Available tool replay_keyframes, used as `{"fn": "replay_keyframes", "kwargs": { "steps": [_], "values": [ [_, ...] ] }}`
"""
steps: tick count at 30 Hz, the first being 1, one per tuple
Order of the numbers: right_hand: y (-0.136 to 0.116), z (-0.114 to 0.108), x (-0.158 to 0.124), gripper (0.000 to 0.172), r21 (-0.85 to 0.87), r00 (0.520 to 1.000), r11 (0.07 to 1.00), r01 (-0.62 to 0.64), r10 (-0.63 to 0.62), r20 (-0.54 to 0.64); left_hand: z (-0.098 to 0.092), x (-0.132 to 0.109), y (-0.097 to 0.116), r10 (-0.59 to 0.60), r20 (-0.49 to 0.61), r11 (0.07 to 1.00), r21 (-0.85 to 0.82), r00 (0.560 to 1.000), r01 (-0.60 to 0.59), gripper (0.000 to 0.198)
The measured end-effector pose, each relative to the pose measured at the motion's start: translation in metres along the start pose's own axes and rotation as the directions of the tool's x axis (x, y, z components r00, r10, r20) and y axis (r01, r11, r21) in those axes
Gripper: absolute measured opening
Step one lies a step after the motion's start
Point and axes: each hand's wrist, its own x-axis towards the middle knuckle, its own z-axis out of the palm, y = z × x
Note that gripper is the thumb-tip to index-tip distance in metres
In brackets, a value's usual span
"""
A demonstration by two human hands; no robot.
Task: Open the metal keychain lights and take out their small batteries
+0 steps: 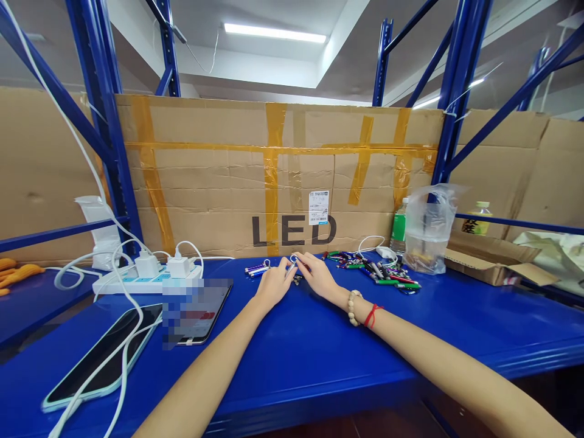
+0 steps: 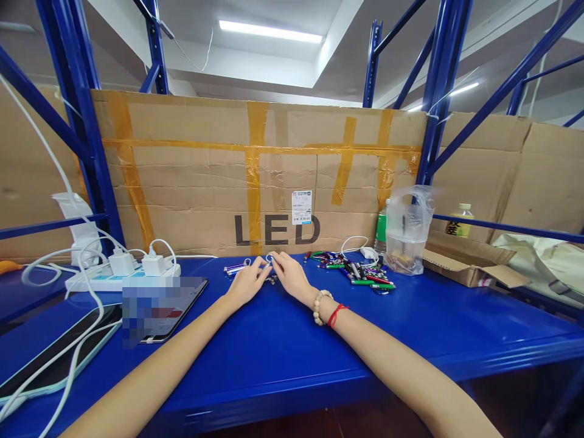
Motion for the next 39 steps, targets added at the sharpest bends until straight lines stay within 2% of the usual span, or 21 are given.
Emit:
{"fn": "replay_keyframes", "kwargs": {
  "steps": [12, 20, 24, 28, 34, 39],
  "values": [
    [0.001, 0.001, 0.001, 0.028, 0.040, 1.000, 0.999, -0.015, 0.015, -0.005, -0.001, 0.000, 0.000, 0.013, 0.028, 0.996, 0.084, 1.000, -0.016, 0.026],
    [0.002, 0.001, 0.001, 0.027, 0.028, 1.000, 1.000, -0.013, 0.013, 0.008, -0.006, -0.002, 0.001, 0.004, 0.054, 1.000, 0.017, 0.999, -0.004, 0.030],
    [0.006, 0.003, 0.002, 0.028, 0.031, 0.999, 0.999, -0.040, 0.040, -0.017, -0.003, -0.002, -0.001, 0.046, 0.067, 0.998, 0.040, 0.997, -0.049, 0.032],
    [0.012, 0.004, 0.003, 0.029, 0.034, 0.995, 0.995, -0.092, 0.094, -0.044, 0.001, 0.000, -0.002, 0.045, 0.001, 0.990, 0.133, 0.999, -0.044, 0.030],
    [0.010, 0.002, 0.002, 0.029, -0.077, 0.990, 0.987, -0.139, 0.141, 0.010, -0.001, 0.003, -0.004, -0.079, -0.144, 0.983, 0.155, 0.986, 0.101, 0.031],
    [0.008, 0.002, 0.000, 0.030, -0.090, 0.977, 0.978, -0.187, 0.194, 0.083, -0.003, 0.003, -0.007, -0.168, -0.204, 0.972, 0.129, 0.964, 0.196, 0.033]
  ]
}}
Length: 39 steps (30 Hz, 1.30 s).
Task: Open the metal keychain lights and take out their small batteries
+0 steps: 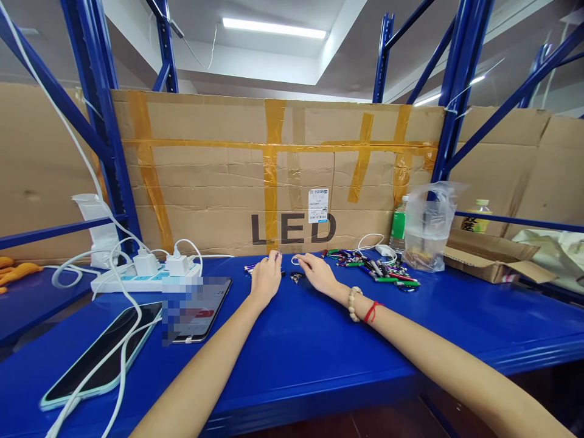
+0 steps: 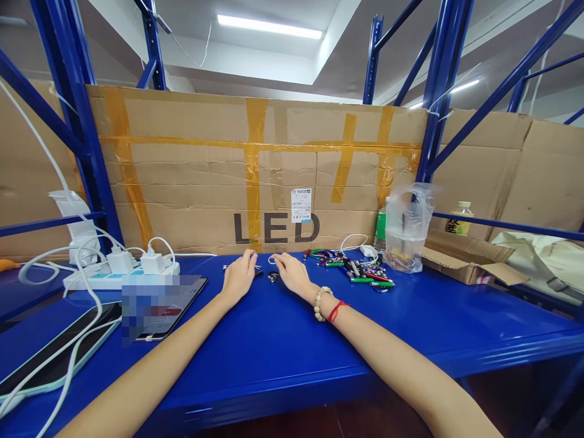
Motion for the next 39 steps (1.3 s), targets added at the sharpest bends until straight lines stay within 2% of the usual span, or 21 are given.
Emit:
{"fn": "replay_keyframes", "kwargs": {
  "steps": [4, 10, 14, 19, 27, 31, 35, 39],
  "values": [
    [0.0003, 0.0002, -0.0003, 0.031, -0.013, 0.996, 0.997, -0.070, 0.070, 0.050, -0.0010, -0.0012, 0.0009, 0.004, -0.029, 0.999, -0.038, 1.000, -0.005, 0.033],
    [-0.0003, -0.0027, 0.0011, 0.033, -0.005, 0.959, 0.963, -0.269, 0.268, 0.093, -0.0006, -0.0015, 0.0001, -0.016, -0.017, 1.000, -0.015, 1.000, 0.016, 0.028],
    [-0.0011, -0.0028, 0.0018, 0.033, -0.002, 0.941, 0.950, -0.312, 0.309, 0.138, 0.0033, 0.0006, -0.0039, 0.004, 0.014, 0.999, 0.048, 1.000, -0.005, 0.025],
    [-0.0006, -0.0014, 0.0006, 0.031, -0.045, 0.944, 0.955, -0.292, 0.295, 0.150, 0.0064, 0.0021, -0.0056, 0.002, 0.076, 0.998, 0.070, 0.997, -0.007, 0.025],
    [0.0025, -0.0001, -0.0016, 0.026, -0.032, 0.966, 0.971, -0.236, 0.238, 0.098, 0.0052, 0.0010, -0.0038, 0.023, 0.083, 1.000, 0.020, 0.996, -0.025, 0.026],
    [0.0020, 0.0002, 0.0005, 0.030, 0.148, 0.991, 0.980, -0.134, 0.134, 0.008, 0.0058, 0.0005, -0.0036, 0.063, 0.079, 0.996, -0.061, 0.995, -0.059, 0.026],
    [-0.0027, 0.0011, 0.0012, 0.029, 0.378, 1.000, 0.926, 0.015, -0.007, -0.024, 0.0075, 0.0003, -0.0044, 0.136, 0.084, 0.975, -0.190, 0.987, -0.118, 0.026],
    [-0.0057, 0.0033, 0.0015, 0.030, 0.505, 0.995, 0.863, 0.010, 0.043, -0.093, 0.0083, 0.0009, -0.0043, 0.177, 0.054, 0.935, -0.322, 0.983, -0.151, 0.027]
  ]
}}
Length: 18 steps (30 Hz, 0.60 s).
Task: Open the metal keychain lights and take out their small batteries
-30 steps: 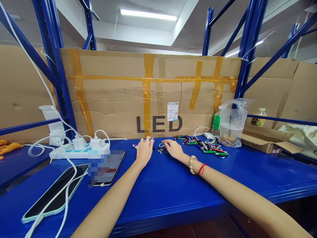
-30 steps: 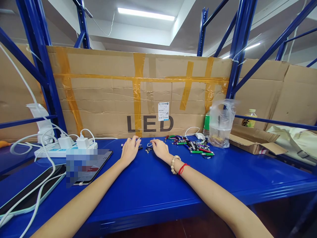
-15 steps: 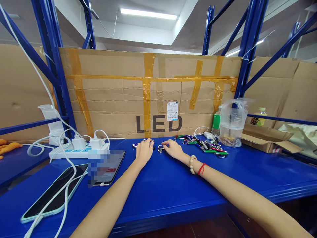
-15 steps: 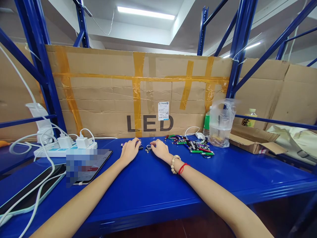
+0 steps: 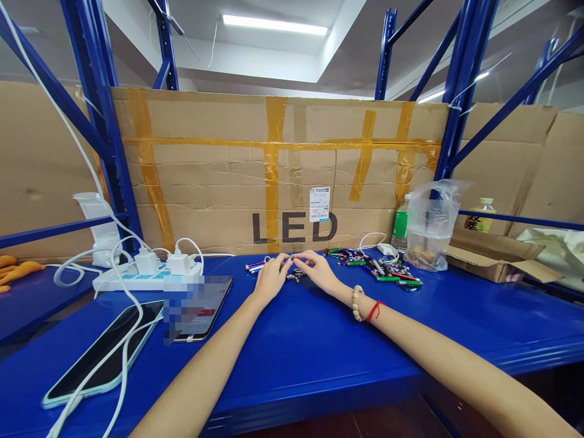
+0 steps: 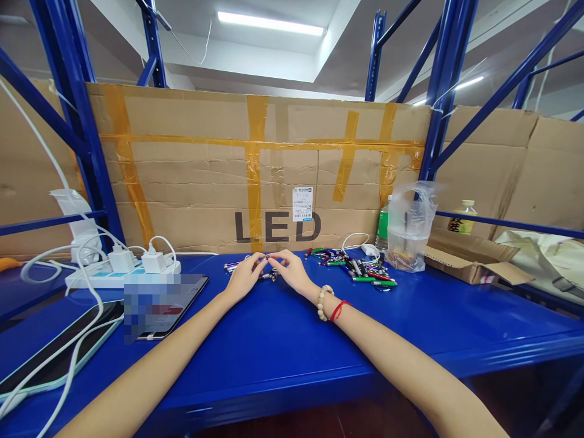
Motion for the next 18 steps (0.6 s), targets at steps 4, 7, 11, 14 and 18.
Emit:
{"fn": "replay_keyframes", "kwargs": {
  "steps": [4, 7, 11, 14, 18],
  "values": [
    [0.0018, 0.0018, 0.0022, 0.031, 0.094, 0.997, 0.995, -0.042, 0.047, -0.056, 0.0017, 0.0005, 0.0011, 0.035, 0.043, 0.999, -0.036, 0.998, -0.033, 0.029],
    [0.0037, 0.0018, 0.0040, 0.029, 0.145, 0.996, 0.989, -0.032, 0.043, -0.073, 0.0039, 0.0009, 0.0011, 0.054, 0.078, 0.997, -0.061, 0.995, -0.049, 0.029],
    [0.0042, 0.0014, 0.0040, 0.029, 0.189, 0.994, 0.980, -0.057, 0.074, -0.084, 0.0061, 0.0025, -0.0009, 0.058, 0.073, 0.990, -0.134, 0.996, -0.048, 0.031],
    [0.0027, 0.0018, 0.0029, 0.030, 0.198, 0.987, 0.973, -0.122, 0.140, -0.081, 0.0053, 0.0039, -0.0027, 0.071, 0.003, 0.986, -0.153, 0.997, -0.070, 0.025],
    [0.0006, 0.0028, 0.0021, 0.029, 0.207, 0.983, 0.965, -0.161, 0.176, -0.056, 0.0022, 0.0041, -0.0036, 0.131, -0.036, 0.989, -0.064, 0.991, -0.134, 0.016]
  ]
}}
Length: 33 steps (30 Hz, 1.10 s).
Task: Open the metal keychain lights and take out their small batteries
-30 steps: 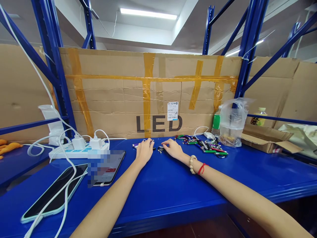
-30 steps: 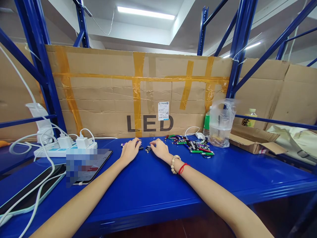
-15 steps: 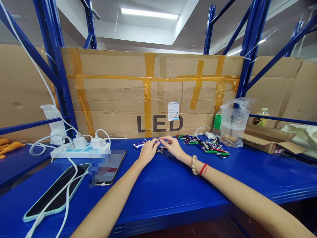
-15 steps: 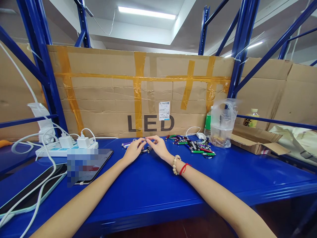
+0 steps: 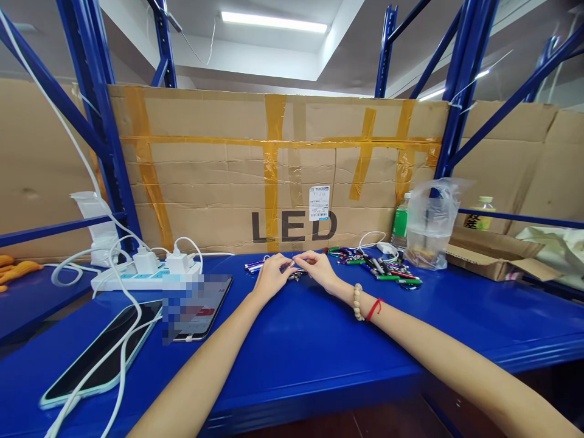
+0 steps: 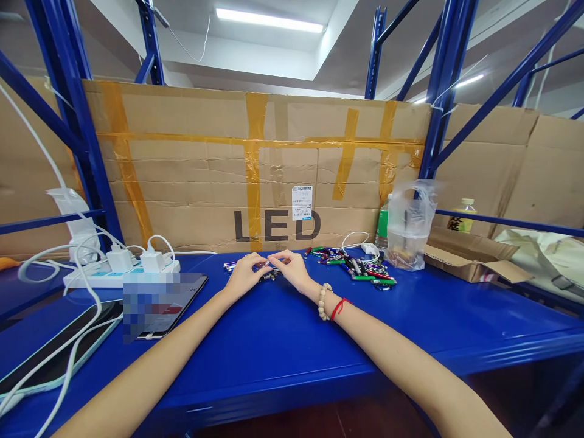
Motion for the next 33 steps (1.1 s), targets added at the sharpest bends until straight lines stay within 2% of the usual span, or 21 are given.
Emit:
{"fn": "replay_keyframes", "kwargs": {
  "steps": [8, 18, 25, 33],
  "values": [
    [-0.001, 0.001, 0.000, 0.025, 0.048, 1.000, 0.999, -0.006, 0.007, -0.005, -0.001, -0.001, 0.002, 0.036, 0.051, 0.993, 0.111, 0.998, -0.042, 0.024],
    [-0.003, -0.001, 0.001, 0.021, -0.039, 0.987, 0.987, 0.153, -0.155, -0.048, -0.002, 0.000, 0.001, 0.049, 0.034, 0.997, 0.057, 0.998, -0.051, 0.023],
    [-0.008, -0.001, -0.001, 0.019, -0.069, 0.983, 0.983, 0.171, -0.175, -0.049, -0.003, 0.001, 0.001, 0.002, 0.064, 0.999, 0.054, 0.998, -0.005, 0.025],
    [-0.011, -0.002, -0.002, 0.021, -0.076, 0.978, 0.976, 0.202, -0.205, -0.032, -0.008, 0.001, 0.000, 0.041, 0.110, 0.994, 0.094, 0.993, -0.052, 0.025]
  ]
}}
